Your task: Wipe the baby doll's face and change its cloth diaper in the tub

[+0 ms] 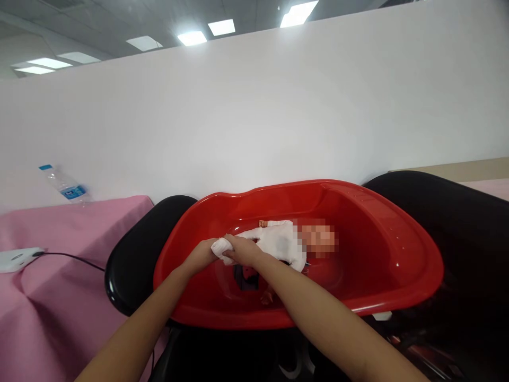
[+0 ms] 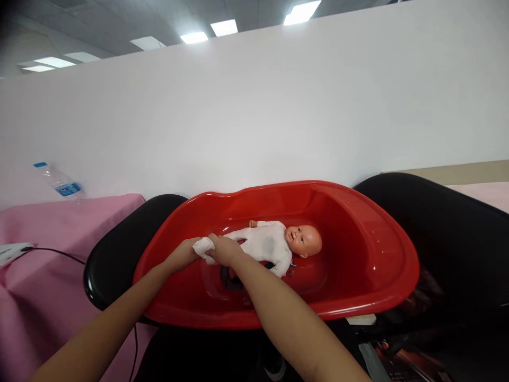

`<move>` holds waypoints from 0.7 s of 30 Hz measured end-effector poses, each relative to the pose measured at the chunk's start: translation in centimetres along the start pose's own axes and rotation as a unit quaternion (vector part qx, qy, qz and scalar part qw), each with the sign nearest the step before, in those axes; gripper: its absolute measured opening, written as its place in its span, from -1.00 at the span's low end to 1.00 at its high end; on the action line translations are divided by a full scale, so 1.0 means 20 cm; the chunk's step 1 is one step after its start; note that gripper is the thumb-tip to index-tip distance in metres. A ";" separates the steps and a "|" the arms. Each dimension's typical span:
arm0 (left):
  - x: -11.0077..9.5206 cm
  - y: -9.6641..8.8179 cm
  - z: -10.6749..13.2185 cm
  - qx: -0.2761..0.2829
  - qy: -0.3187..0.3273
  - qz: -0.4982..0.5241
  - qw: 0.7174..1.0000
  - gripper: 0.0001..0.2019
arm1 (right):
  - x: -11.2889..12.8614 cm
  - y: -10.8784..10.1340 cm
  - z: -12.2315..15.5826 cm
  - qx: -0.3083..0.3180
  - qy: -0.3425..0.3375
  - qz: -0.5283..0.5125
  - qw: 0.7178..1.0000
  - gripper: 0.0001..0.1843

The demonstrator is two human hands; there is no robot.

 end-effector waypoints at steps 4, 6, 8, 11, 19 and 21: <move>-0.02 -0.01 0.00 -0.001 0.022 -0.008 1.000 -0.62 | -0.04 -0.04 -0.01 -0.003 0.052 0.022 0.998 -0.70; -0.01 -0.01 0.00 -0.012 0.010 -0.021 1.000 -0.61 | -0.07 -0.07 -0.01 -0.010 0.085 0.021 0.996 -0.69; 0.00 -0.02 -0.01 -0.017 0.002 -0.034 0.999 -0.64 | -0.11 -0.08 -0.01 -0.011 0.131 -0.005 0.991 -0.60; 0.03 -0.01 -0.01 -0.014 -0.005 -0.041 0.999 -0.66 | -0.17 -0.06 -0.01 -0.008 0.196 -0.091 0.976 -0.32; 0.06 -0.01 -0.02 -0.012 -0.008 -0.024 1.000 -0.61 | -0.30 -0.06 -0.08 -0.106 0.170 -0.205 0.958 -0.59; 0.05 -0.01 -0.02 -0.012 -0.005 -0.026 1.000 -0.62 | -0.30 -0.09 -0.07 -0.132 0.176 -0.132 0.967 -0.62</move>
Point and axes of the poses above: each hand's wrist, its own z-axis away from the middle knuckle, its own y-axis out of the palm, x = y × z, the point moved 4 cm from there along -z, towards the middle knuckle, and after that the axes turned 6 degrees about x, right-handed, at the moved point
